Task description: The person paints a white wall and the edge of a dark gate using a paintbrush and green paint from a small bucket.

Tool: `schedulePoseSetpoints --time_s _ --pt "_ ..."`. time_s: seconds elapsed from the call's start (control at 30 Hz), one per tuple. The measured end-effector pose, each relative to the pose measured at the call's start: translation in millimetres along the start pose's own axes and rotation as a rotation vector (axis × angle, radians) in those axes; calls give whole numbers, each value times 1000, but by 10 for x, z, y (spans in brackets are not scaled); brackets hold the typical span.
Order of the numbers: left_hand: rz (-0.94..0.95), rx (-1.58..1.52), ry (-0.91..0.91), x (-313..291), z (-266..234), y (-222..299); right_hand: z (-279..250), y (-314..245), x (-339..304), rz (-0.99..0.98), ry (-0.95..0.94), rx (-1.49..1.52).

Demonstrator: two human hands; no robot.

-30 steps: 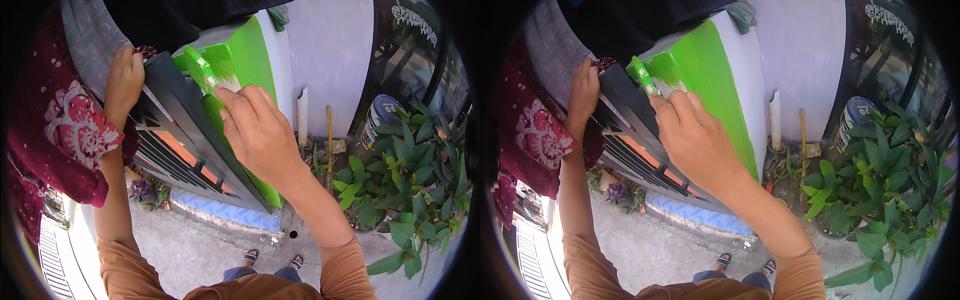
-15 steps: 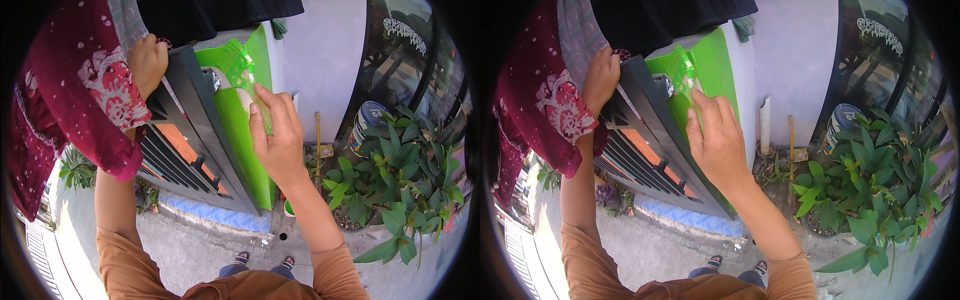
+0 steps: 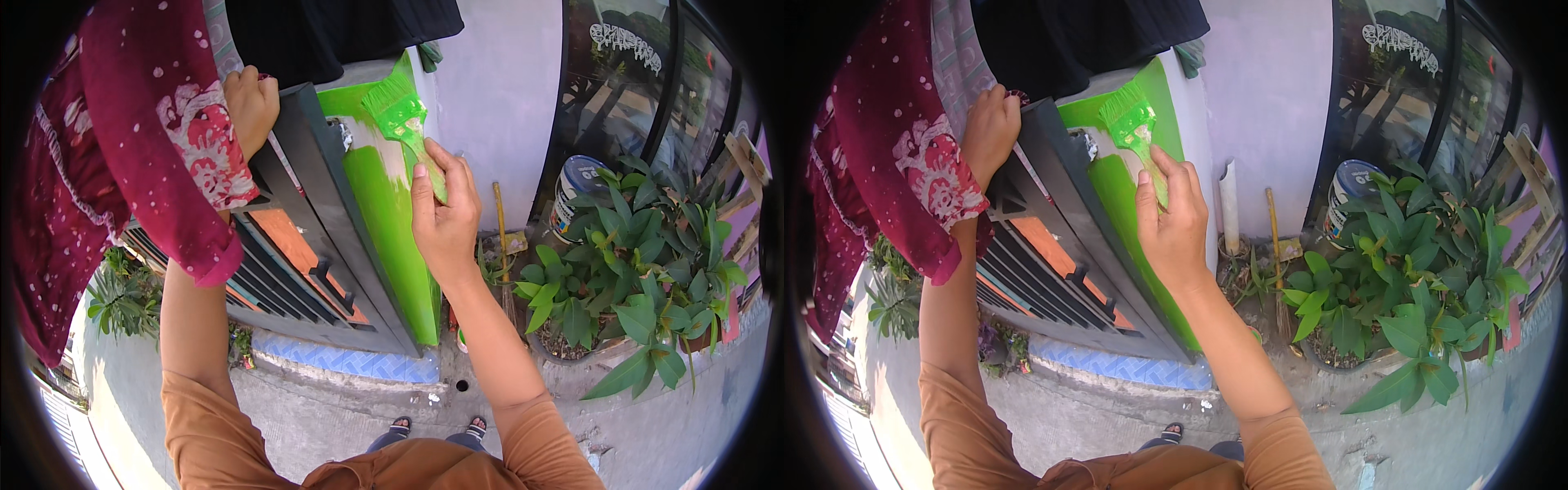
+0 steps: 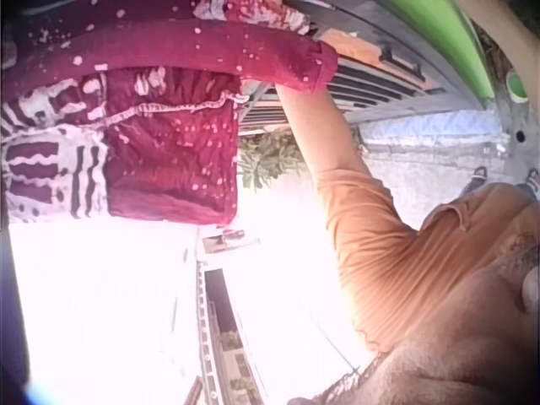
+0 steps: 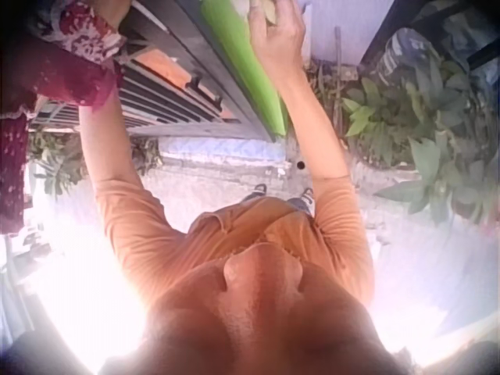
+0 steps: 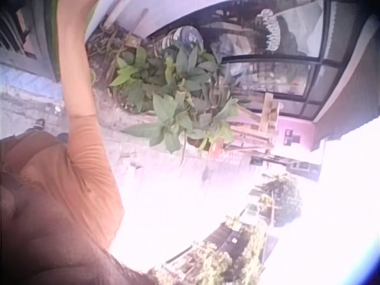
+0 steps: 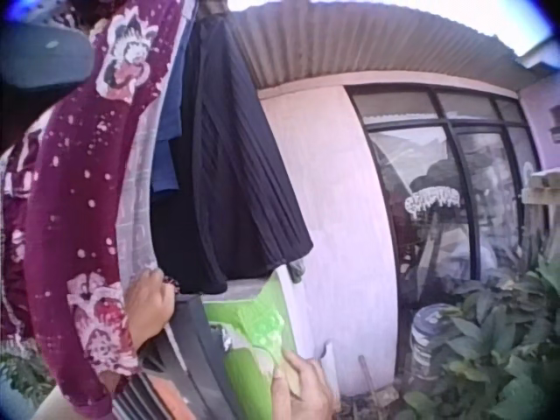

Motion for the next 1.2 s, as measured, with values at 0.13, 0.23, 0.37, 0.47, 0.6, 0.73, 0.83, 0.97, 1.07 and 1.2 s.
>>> schedulePoseSetpoints --time_s 0.13,0.23,0.37,0.47,0.6,0.73,0.83,0.97,1.07,1.2 --pt "-56 -27 26 -46 164 -122 58 99 -452 267 4 47" --pt "-77 -54 42 -21 97 -54 -57 120 -671 160 -38 -91" --pt "-20 9 22 -23 59 3 59 -24 -409 33 -45 -93" --pt "-208 -86 -32 -19 318 -142 148 -49 -311 -27 -25 -70" --pt "-217 -236 -51 82 446 -183 -9 128 -669 94 -35 -99" --pt "-314 -428 146 361 120 -153 -366 104 -963 150 -33 -157" --pt "-365 -435 34 665 169 -416 -457 -12 -1092 207 -37 -146" --pt "-545 -917 17 1052 -167 74 -680 14 -1170 193 -73 -180" --pt "-524 -837 -67 1125 70 43 -728 -5 -1212 203 -74 -168" --pt "-491 -752 -178 1085 255 -89 -747 -3 -1190 180 -56 -146"
Point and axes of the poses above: each hand's wrist, its own x-axis towards the middle knuckle, its own z-axis out of the palm, y = z × x, the point moved 3 cm from there along x, towards the middle knuckle, and after that the axes turned 6 degrees about x, right-handed, at the moved point
